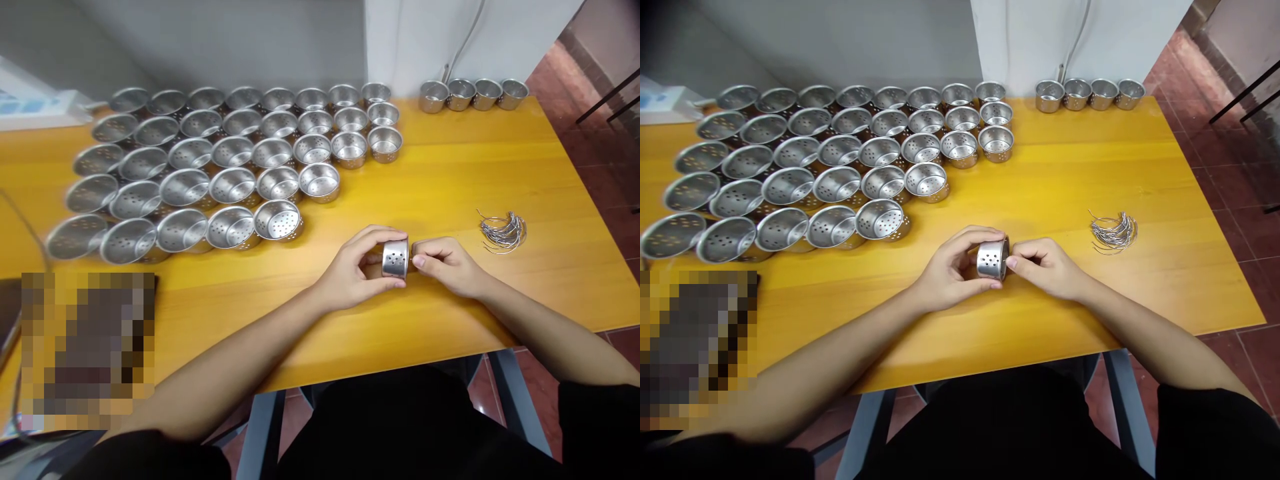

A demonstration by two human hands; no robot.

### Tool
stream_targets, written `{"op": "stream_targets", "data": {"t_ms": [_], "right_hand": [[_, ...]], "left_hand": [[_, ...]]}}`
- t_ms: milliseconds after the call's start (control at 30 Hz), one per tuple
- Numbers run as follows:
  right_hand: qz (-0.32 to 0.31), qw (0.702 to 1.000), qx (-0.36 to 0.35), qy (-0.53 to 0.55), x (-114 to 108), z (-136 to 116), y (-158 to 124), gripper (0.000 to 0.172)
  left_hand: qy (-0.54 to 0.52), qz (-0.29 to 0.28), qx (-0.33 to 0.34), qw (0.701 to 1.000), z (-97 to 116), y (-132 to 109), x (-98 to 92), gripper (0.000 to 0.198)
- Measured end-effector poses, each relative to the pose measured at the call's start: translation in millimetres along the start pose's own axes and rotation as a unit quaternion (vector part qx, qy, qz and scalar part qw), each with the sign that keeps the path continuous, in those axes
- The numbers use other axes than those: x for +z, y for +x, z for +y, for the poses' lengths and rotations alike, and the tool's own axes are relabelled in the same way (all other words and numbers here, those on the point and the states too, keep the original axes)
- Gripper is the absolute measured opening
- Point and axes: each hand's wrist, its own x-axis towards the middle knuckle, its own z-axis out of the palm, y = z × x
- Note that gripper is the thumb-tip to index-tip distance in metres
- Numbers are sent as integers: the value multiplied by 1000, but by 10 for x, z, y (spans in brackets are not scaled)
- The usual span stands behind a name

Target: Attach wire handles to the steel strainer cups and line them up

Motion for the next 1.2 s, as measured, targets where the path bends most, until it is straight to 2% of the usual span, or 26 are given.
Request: {"op": "stream_targets", "data": {"t_ms": [133, 300, 467, 533, 667, 733, 833, 1000, 1200], "right_hand": [[18, 999, -14, 33, -20, 84, -31, 62], [54, 993, -41, 100, 10, 46, -45, 48], [111, 953, -41, 279, -13, -90, 7, 48], [140, 936, -12, 324, -62, -124, 34, 52], [174, 920, 28, 350, -165, -125, 72, 56], [177, 919, 37, 350, -184, -112, 81, 58], [169, 920, 44, 351, -174, -106, 84, 59], [165, 919, 48, 356, -163, -107, 84, 58], [161, 923, 48, 346, -146, -104, 65, 57]], "left_hand": [[-20, 12, -3, 1000, -27, -3, 1, 80], [-98, 12, -29, 995, -33, -3, 7, 82], [-195, 25, -56, 979, 28, 28, -71, 78], [-271, 38, -110, 956, 65, 33, -121, 84], [-415, 42, -219, 882, 150, 49, -197, 99], [-450, 52, -240, 859, 201, 73, -215, 95], [-470, 73, -256, 842, 269, 120, -227, 91], [-470, 90, -259, 839, 284, 146, -229, 95], [-432, 109, -209, 870, 253, 95, -145, 84]]}}
